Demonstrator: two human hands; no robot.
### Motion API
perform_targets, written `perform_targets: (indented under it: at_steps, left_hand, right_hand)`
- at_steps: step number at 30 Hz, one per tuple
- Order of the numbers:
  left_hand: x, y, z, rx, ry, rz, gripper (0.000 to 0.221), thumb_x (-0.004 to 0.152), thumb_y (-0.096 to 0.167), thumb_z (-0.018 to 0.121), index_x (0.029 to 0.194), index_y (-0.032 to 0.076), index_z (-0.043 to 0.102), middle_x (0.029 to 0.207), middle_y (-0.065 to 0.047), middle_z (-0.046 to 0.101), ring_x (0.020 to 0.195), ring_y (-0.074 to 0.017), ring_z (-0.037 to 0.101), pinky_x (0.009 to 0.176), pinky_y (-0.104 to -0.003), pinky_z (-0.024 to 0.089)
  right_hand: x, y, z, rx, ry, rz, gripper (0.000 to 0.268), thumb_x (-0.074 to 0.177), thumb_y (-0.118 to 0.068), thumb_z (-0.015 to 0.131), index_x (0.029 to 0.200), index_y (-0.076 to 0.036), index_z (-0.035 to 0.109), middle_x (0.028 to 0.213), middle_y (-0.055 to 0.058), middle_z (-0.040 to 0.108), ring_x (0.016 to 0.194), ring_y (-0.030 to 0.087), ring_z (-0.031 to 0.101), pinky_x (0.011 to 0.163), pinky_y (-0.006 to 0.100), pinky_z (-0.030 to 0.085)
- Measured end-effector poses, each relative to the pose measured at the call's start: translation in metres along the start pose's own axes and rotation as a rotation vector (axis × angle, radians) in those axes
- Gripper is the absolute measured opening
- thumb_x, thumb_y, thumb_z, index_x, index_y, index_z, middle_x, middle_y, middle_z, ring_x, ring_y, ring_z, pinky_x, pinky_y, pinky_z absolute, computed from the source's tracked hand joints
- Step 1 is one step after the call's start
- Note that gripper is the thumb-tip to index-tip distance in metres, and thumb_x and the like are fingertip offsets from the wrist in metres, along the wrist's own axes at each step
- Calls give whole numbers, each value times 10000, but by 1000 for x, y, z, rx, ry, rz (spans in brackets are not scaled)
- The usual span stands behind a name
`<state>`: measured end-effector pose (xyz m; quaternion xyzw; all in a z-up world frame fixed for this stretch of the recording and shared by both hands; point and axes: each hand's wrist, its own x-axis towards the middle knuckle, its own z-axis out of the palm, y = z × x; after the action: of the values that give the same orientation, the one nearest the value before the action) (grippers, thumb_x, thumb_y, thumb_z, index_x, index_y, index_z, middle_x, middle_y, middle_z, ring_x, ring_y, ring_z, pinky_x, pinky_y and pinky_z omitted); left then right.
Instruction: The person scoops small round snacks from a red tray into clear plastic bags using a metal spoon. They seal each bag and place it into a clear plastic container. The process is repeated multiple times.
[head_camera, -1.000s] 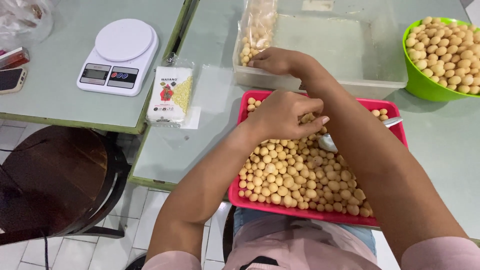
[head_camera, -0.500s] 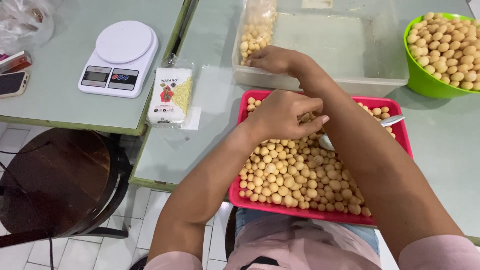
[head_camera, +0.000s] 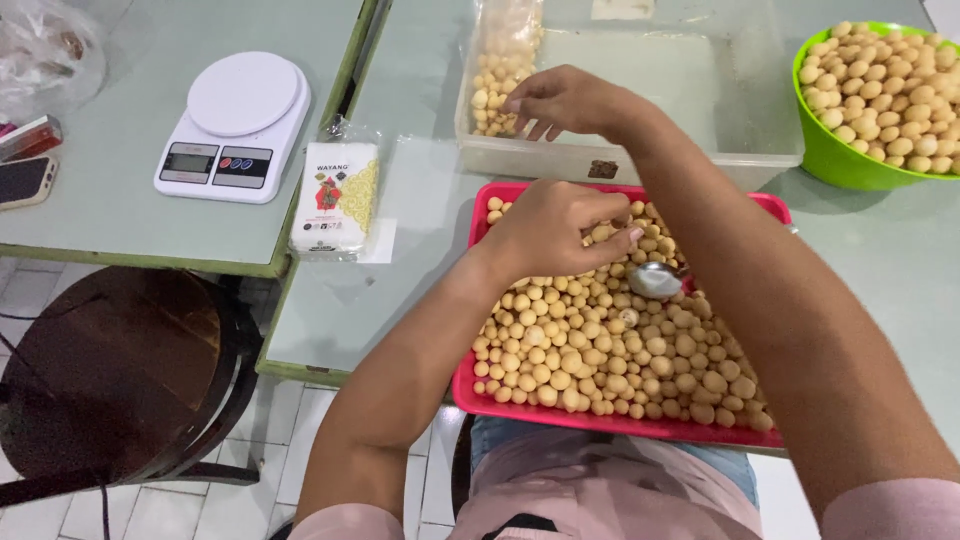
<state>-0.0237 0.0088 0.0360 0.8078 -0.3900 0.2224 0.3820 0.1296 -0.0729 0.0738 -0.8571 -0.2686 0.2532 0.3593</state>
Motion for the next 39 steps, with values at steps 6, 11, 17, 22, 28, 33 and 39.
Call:
perform_targets:
  at_steps: [6,11,17,22,28,33,39]
  left_hand:
    - [4,6,-14,-33,106,-20,286,1000,306,570,797,112,626,636,27,585,526,-120,501,503,-297,370]
    - [-3,-23,-33,-181,342,-73,53,1020,80,637,1027,131,649,677,45,547,540,-61,431,500,-220,360]
    - [-35,-113,-86,95,663,-406,133,939,-10,617,949,121,595,897,0,603,804,-118,566,663,-248,467]
    - [-99,-193,-87,244,106,-886,415,922,259,659,1280,66,574,1296,-113,557,1117,-267,602,955,-388,456]
    - [-84,-158,-77,465,-344,-930,769,1056,454,486,1529,-139,359,1612,-356,289,1501,-534,221,1176,-704,184]
    - [-122,-223,-65,504,-191,-917,607,1122,412,353,1541,-19,438,1624,-202,369,1506,-405,295,1195,-580,236]
    - [-92,-148,-90,221,138,-787,530,1131,296,395,1452,-116,484,1479,-326,451,1405,-464,371,1170,-563,278]
  right_hand:
    - [-75,7,-31,8,103,-147,273,1070,-258,522,1263,-110,646,1100,90,709,945,199,705,886,354,559]
    - [-157,22,-34,42,116,-173,317,1038,-236,505,1295,-88,617,1160,105,691,1044,220,687,968,359,582]
    - [-229,53,-17,298,-62,-472,316,1034,-191,508,1270,-31,645,1058,106,760,896,186,770,813,308,682]
    - [-227,88,-9,350,-41,-419,285,1035,-147,524,1257,-17,648,1094,108,757,940,193,748,854,322,659]
    - [-221,125,4,766,216,-281,225,1048,-19,519,1220,60,639,876,189,689,814,297,751,849,476,632]
    - [-228,109,3,728,242,-305,205,1052,-25,528,1200,40,653,973,176,697,820,251,733,851,425,609]
    - [-229,110,-1,711,257,-288,199,1052,-57,546,1198,27,651,1004,174,702,817,235,723,845,408,603]
